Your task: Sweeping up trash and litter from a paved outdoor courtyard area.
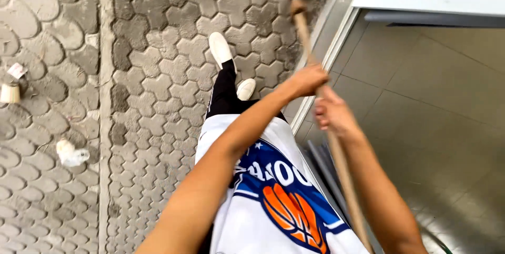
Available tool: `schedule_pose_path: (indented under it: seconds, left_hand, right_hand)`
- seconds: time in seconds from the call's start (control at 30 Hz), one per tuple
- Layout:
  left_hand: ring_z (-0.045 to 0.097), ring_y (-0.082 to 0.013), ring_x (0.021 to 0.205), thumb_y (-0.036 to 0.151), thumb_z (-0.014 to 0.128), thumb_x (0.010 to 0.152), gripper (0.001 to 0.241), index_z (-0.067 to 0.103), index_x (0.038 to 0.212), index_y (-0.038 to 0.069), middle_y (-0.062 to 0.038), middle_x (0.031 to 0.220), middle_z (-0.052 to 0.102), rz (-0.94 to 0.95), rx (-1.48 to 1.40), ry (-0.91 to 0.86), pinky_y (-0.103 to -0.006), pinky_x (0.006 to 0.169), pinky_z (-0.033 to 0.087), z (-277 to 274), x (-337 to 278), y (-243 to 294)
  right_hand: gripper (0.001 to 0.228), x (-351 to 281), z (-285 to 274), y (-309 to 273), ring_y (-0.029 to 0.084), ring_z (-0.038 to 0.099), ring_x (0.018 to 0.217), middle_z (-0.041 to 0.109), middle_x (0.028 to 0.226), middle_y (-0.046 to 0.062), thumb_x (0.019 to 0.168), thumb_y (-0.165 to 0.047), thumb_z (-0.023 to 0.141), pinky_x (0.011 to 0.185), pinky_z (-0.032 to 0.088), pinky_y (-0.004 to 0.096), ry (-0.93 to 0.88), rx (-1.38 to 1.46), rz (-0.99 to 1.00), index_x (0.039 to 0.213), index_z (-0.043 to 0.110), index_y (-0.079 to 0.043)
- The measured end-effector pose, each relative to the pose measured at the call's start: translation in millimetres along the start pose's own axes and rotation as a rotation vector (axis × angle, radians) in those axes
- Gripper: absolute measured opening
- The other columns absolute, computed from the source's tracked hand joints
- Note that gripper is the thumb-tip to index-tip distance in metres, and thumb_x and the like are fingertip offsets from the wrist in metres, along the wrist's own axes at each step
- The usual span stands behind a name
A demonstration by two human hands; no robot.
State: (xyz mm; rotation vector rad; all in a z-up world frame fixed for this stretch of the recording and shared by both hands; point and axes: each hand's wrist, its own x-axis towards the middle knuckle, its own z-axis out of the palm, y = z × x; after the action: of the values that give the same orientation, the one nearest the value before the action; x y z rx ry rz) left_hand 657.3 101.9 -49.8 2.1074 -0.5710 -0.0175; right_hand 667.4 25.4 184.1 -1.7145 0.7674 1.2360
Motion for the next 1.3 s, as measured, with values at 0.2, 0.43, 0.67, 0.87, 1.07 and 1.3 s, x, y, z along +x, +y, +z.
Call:
schedule_pose_path:
  seconds: [0.2,0.43,0.67,0.87,1.07,1.3]
  left_hand:
    - [0.056,-0.0268,0.074,0.019,0.07,0.075,0.015,0.056,0.074,0.016,-0.004,0.072,0.057,-0.286,-0.023,0.182,-0.0425,0.077,0.049,-131.5,-192.3,-4.0]
    - [0.056,-0.0271,0.08,0.02,0.071,0.078,0.018,0.054,0.079,0.013,-0.008,0.076,0.056,-0.166,0.158,0.236,-0.0408,0.088,0.046,-179.1,-80.8,5.3]
    - [0.06,-0.0266,0.09,0.005,0.077,0.063,0.024,0.061,0.08,0.012,-0.006,0.081,0.062,0.114,-0.045,0.135,-0.0449,0.101,0.046,-47.0,135.4,10.4]
    - [0.064,-0.0244,0.101,0.007,0.074,0.076,0.02,0.068,0.094,0.014,-0.006,0.091,0.068,-0.188,0.016,-0.04,-0.0427,0.103,0.045,1.1,59.4,9.5]
    - [0.057,-0.0293,0.085,0.017,0.068,0.089,0.014,0.056,0.085,0.014,-0.007,0.078,0.054,-0.347,0.088,0.135,-0.0428,0.087,0.045,-70.3,18.3,58.9]
    - [0.053,-0.0293,0.085,0.016,0.075,0.072,0.026,0.05,0.079,0.014,-0.006,0.079,0.051,-0.128,0.082,0.299,-0.0409,0.085,0.043,-22.6,209.1,77.5]
  right_hand:
    - [0.064,9.8,135.2,21.9,0.015,0.051,0.035,0.054,0.071,0.006,0.101,-0.016,0.051,0.021,0.04,0.029,-0.363,-0.176,0.037,0.161,0.028,-0.026]
    - [0.066,-38.4,83.3,-61.7,0.015,0.052,0.036,0.053,0.07,0.009,0.098,-0.008,0.049,0.023,0.043,0.031,-0.33,-0.045,-0.049,0.159,0.034,-0.027]
    - [0.07,1.0,-72.2,-56.7,0.012,0.039,0.042,0.036,0.072,0.002,0.104,-0.014,0.047,0.024,0.037,0.032,0.071,0.104,-0.122,0.164,0.015,-0.031]
    - [0.054,49.4,-76.9,-11.2,0.011,0.051,0.04,0.049,0.071,0.003,0.103,-0.013,0.042,0.026,0.043,0.027,-0.09,-0.064,-0.014,0.155,0.039,-0.024]
    - [0.069,31.7,-74.9,-15.3,0.019,0.053,0.033,0.055,0.066,0.011,0.097,-0.009,0.052,0.023,0.046,0.031,-0.354,-0.059,-0.014,0.16,0.032,-0.028]
    - [0.066,0.9,-234.5,-81.1,0.014,0.048,0.039,0.051,0.074,0.009,0.099,-0.014,0.052,0.024,0.039,0.03,-0.288,0.109,-0.071,0.159,0.033,-0.03]
